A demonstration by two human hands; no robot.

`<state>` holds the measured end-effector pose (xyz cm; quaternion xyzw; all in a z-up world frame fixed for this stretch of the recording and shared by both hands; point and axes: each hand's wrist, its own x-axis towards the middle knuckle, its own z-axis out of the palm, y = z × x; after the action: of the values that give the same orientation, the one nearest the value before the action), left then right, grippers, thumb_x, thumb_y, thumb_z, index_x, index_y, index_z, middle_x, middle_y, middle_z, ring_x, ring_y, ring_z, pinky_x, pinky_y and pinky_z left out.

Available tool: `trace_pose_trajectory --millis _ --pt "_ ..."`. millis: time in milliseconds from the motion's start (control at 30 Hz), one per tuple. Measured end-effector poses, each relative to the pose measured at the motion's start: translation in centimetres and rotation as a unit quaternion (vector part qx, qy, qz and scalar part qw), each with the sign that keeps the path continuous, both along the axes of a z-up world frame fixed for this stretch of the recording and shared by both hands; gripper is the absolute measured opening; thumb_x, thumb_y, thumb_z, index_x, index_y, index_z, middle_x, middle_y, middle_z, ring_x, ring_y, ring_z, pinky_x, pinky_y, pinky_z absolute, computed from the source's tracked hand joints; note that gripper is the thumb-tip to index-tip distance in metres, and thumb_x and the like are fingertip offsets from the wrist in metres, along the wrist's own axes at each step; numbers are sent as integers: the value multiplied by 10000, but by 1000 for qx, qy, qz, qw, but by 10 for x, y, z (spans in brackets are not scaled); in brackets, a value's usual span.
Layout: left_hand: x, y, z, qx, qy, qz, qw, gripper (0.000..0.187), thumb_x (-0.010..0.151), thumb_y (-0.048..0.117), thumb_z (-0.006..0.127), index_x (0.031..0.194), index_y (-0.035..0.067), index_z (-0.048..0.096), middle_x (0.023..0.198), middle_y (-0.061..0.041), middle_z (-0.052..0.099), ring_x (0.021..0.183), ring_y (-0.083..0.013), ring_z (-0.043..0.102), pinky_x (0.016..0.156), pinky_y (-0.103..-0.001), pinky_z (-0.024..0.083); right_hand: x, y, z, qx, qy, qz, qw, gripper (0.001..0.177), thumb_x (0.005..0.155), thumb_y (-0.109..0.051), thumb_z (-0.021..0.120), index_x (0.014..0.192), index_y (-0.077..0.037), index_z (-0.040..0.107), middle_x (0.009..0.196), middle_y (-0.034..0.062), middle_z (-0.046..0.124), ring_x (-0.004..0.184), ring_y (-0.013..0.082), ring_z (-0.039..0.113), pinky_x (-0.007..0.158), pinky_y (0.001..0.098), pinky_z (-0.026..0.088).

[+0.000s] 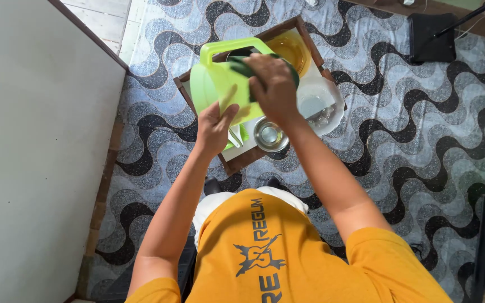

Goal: Wiping a plastic pitcher and bowls with a cloth on a tray

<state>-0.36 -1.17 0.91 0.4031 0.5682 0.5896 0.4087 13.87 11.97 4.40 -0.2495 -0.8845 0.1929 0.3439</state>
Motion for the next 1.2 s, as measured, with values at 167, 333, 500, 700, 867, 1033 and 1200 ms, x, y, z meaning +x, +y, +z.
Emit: trace_pose_trajectory --millis 167,333,500,700,867,1033,1200 --pt "2 1 -6 -1 -71 -26 997 320 1017 160 615 1314 38 619 1029 15 754 925 -48 678 827 -243 551 -8 -15 -23 -39 46 -41 997 375 1110 -224 456 1426 -82 601 1441 174 621 1401 375 530 1214 523 342" --pt "-4 -10 -14 -19 53 -22 998 245 1098 129 659 1263 -45 711 986 -80 758 900 -94 622 795 -286 544 -5 -11 2 -19 36 28 999 358 1086 -203 515 1388 -59 640 1413 169 658 1352 367 587 1165 502 404" --pt "0 -5 12 15 -59 -17 998 377 1016 144 613 1370 17 578 1057 -16 750 939 -66 714 817 -260 572 6 9 -40 -173 42 -78 981 230 1062 -204 634 1226 -69 724 1234 130 746 1199 304 693 1050 413 546" --pt "0 -7 16 -44 38 -14 998 313 1026 141 630 1299 -8 659 961 -69 762 842 -78 685 735 -277 554 -17 -4 9 -102 221 -39 969 246 1002 -61 704 1247 -65 707 1264 113 675 1171 303 680 1016 397 557" --pt "-4 -11 44 -30 112 -8 993 302 1014 158 634 1269 -1 665 923 -78 775 829 -89 707 736 -282 561 -11 31 -3 87 -4 5 996 308 882 37 731 1174 -56 753 1190 97 679 1135 322 656 966 398 566" --pt "-2 -12 46 -38 101 -10 994 292 1015 162 636 1257 3 675 922 -85 778 823 -113 741 717 -298 581 -23 15 18 56 92 80 991 257 918 39 753 1169 -15 745 1170 114 654 1098 314 646 937 409 561" --pt "-8 -18 45 -10 147 -5 989 282 1032 144 643 1272 -1 678 956 -91 791 824 -136 752 734 -300 578 -2 33 -20 49 60 36 996 217 893 60 748 1101 -3 754 1114 108 658 1054 327 651 903 408 551"
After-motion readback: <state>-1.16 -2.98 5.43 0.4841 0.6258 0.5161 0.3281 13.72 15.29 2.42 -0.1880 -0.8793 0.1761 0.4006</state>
